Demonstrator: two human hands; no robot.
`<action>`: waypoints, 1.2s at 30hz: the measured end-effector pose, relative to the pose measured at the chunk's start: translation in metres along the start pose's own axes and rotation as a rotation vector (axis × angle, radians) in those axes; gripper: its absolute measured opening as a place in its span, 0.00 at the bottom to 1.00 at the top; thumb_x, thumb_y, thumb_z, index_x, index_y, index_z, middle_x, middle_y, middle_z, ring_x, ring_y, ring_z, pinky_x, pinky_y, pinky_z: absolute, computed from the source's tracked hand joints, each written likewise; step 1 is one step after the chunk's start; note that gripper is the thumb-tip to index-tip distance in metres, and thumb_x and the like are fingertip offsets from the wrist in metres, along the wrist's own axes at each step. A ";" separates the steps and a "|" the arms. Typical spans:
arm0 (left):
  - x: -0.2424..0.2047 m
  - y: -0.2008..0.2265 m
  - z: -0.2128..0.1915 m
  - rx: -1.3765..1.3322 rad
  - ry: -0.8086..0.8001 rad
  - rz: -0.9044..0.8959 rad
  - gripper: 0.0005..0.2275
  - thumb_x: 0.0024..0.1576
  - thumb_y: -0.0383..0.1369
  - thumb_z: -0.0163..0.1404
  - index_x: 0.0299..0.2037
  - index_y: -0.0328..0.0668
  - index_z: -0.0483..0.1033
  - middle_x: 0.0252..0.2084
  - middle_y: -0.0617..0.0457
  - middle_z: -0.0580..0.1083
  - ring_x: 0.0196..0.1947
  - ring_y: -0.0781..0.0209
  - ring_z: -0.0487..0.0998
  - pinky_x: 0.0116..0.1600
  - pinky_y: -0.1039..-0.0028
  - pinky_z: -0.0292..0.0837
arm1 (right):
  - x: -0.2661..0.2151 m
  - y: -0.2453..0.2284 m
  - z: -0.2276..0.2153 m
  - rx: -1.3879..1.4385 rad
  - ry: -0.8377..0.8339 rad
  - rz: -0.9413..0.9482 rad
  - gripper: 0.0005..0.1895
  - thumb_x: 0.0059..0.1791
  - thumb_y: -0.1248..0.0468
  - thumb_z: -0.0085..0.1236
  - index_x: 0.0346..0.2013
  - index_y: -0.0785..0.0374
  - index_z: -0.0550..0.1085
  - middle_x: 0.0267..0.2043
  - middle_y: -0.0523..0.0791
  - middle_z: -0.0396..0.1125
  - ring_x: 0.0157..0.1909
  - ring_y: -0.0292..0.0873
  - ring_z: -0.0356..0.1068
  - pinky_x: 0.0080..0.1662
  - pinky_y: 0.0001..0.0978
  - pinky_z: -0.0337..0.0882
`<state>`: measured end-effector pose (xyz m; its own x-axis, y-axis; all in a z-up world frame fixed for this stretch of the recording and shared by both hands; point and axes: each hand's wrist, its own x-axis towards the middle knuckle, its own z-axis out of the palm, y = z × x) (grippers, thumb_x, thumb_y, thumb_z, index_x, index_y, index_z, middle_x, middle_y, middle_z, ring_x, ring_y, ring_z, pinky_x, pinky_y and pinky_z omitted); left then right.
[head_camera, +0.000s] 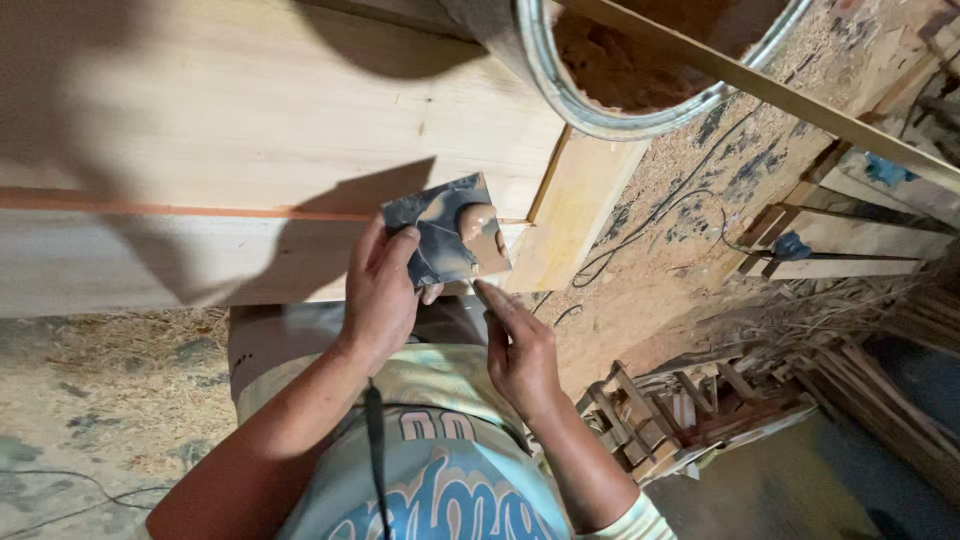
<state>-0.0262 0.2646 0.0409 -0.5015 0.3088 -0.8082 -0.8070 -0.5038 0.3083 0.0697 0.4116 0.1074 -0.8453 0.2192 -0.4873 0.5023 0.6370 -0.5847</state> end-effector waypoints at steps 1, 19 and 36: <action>0.001 0.004 0.001 -0.010 -0.006 0.015 0.07 0.66 0.26 0.39 0.49 0.38 0.69 0.30 0.55 0.72 0.19 0.70 0.67 0.20 0.76 0.61 | 0.004 0.001 -0.007 -0.020 -0.110 -0.005 0.19 0.54 0.77 0.50 0.59 0.69 0.75 0.59 0.53 0.73 0.59 0.50 0.76 0.60 0.40 0.73; 0.033 0.057 -0.006 1.000 -0.259 -0.008 0.10 0.63 0.29 0.44 0.50 0.36 0.73 0.27 0.46 0.75 0.25 0.63 0.74 0.35 0.70 0.71 | 0.061 -0.059 -0.093 -0.413 -0.454 -0.744 0.23 0.46 0.60 0.55 0.56 0.58 0.78 0.64 0.44 0.70 0.68 0.52 0.66 0.65 0.48 0.67; 0.029 0.073 -0.049 0.618 -0.196 0.127 0.11 0.66 0.26 0.43 0.55 0.32 0.73 0.40 0.58 0.73 0.40 0.73 0.69 0.46 0.80 0.69 | 0.074 0.007 -0.019 -0.497 -0.110 -0.260 0.25 0.43 0.76 0.55 0.54 0.62 0.78 0.58 0.53 0.72 0.62 0.56 0.71 0.58 0.46 0.74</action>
<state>-0.0840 0.1973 0.0153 -0.6051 0.4483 -0.6580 -0.7389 -0.0084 0.6738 0.0071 0.4468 0.0797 -0.8922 -0.0523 -0.4485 0.1121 0.9365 -0.3323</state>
